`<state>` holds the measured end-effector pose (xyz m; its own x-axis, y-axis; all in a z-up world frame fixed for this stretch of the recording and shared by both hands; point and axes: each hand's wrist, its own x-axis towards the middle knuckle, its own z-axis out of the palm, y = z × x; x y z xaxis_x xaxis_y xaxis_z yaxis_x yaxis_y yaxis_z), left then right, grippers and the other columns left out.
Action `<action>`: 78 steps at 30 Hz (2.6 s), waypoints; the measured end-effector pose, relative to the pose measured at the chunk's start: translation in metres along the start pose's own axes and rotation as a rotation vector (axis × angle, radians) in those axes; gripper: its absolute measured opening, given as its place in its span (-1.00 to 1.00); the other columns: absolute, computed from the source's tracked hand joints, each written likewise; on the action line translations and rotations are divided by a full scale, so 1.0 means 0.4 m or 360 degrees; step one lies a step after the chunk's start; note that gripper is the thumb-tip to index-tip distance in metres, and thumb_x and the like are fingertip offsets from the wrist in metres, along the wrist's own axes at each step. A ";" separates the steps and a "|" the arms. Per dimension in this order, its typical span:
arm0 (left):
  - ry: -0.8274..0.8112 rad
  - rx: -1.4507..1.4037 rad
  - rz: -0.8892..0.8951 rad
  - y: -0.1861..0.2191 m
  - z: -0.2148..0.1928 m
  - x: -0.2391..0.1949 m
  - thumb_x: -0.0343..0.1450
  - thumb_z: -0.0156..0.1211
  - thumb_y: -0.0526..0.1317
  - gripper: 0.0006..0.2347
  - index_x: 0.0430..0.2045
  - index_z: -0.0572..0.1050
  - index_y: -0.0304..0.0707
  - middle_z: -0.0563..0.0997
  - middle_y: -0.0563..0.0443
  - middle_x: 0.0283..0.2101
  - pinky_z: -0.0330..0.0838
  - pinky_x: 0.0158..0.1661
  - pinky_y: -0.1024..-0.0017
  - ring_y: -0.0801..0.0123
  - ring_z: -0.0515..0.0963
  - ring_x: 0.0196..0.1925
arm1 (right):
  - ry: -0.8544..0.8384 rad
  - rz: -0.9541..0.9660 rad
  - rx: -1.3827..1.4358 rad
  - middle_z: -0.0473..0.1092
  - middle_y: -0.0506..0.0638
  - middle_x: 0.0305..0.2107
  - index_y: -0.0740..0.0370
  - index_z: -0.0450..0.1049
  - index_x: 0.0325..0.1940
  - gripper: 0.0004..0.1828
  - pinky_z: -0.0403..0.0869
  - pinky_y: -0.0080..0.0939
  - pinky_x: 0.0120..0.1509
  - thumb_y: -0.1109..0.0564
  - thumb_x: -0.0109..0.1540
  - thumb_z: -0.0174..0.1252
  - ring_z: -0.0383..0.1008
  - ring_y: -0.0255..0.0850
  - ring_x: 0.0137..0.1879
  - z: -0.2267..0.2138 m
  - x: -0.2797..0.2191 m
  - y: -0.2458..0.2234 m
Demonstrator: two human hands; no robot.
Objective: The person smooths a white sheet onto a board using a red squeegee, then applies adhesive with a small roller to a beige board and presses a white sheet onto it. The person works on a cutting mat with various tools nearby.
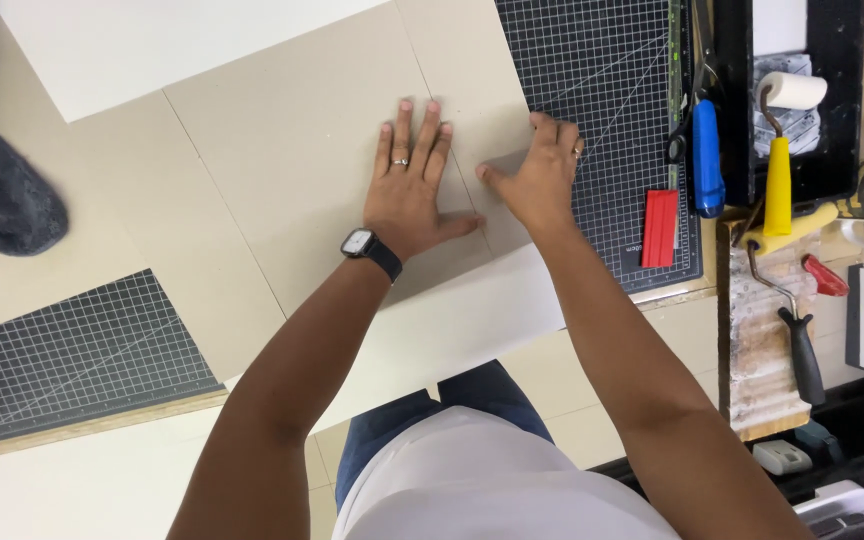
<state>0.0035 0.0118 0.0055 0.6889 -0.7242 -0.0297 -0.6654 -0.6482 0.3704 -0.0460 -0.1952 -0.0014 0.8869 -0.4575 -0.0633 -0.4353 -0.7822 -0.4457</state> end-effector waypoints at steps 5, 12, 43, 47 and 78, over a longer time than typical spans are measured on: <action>-0.0185 0.0076 -0.0038 0.014 -0.044 0.011 0.35 -0.04 0.51 0.01 0.50 -0.09 -0.34 -0.32 -0.16 0.58 -0.45 0.53 -0.02 -0.13 -0.41 0.59 | -0.0061 0.0028 0.0023 0.14 0.21 0.09 0.28 0.21 0.28 0.04 0.33 0.26 0.31 -0.05 -0.09 0.67 0.15 0.26 0.27 -0.021 0.004 -0.031; -0.0442 0.0164 -0.0042 0.019 -0.066 0.021 0.37 -0.23 0.53 -0.01 0.50 -0.15 -0.33 -0.38 -0.21 0.58 -0.52 0.54 0.06 -0.11 -0.47 0.59 | -0.0182 0.0062 0.0103 0.09 0.28 0.13 0.25 0.14 0.26 0.01 0.24 0.44 0.37 0.02 -0.07 0.64 0.05 0.40 0.36 -0.035 0.005 -0.041; 0.0139 -0.0039 -0.0130 0.036 0.053 -0.008 0.22 0.32 0.36 0.01 0.48 0.07 -0.25 -0.10 0.00 0.59 -0.37 0.52 0.01 0.04 -0.23 0.61 | 0.0044 -0.1736 -0.0202 0.33 0.11 0.29 0.37 0.40 0.37 -0.57 0.33 0.18 0.39 0.24 0.40 0.06 0.23 0.05 0.39 0.096 0.333 -0.194; 0.0332 0.0057 0.0024 0.087 0.070 -0.051 0.46 0.16 0.07 -0.37 0.42 0.24 -0.22 0.15 -0.04 0.53 -0.13 0.50 -0.03 -0.09 -0.04 0.58 | 0.0158 -0.1777 -0.0211 0.34 0.08 0.25 0.33 0.41 0.34 -0.58 0.34 0.17 0.30 0.15 0.41 0.02 0.27 0.06 0.32 0.080 0.342 -0.206; -0.0408 0.0175 -0.0265 0.335 0.048 -0.198 0.59 -0.21 0.12 -0.52 0.46 0.10 0.19 -0.06 0.04 0.58 -0.25 0.42 -0.33 -0.09 -0.21 0.60 | 0.0037 -0.1595 -0.0230 0.11 0.35 0.43 0.32 0.21 0.52 -0.38 0.08 0.18 0.60 -0.09 0.46 -0.08 0.04 0.22 0.57 -0.014 0.011 0.060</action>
<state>-0.1456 -0.0222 0.0394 0.7056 -0.6326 -0.3194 -0.5861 -0.7743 0.2388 -0.0534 -0.2182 -0.0075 0.8515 0.4308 0.2990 0.4921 -0.8535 -0.1715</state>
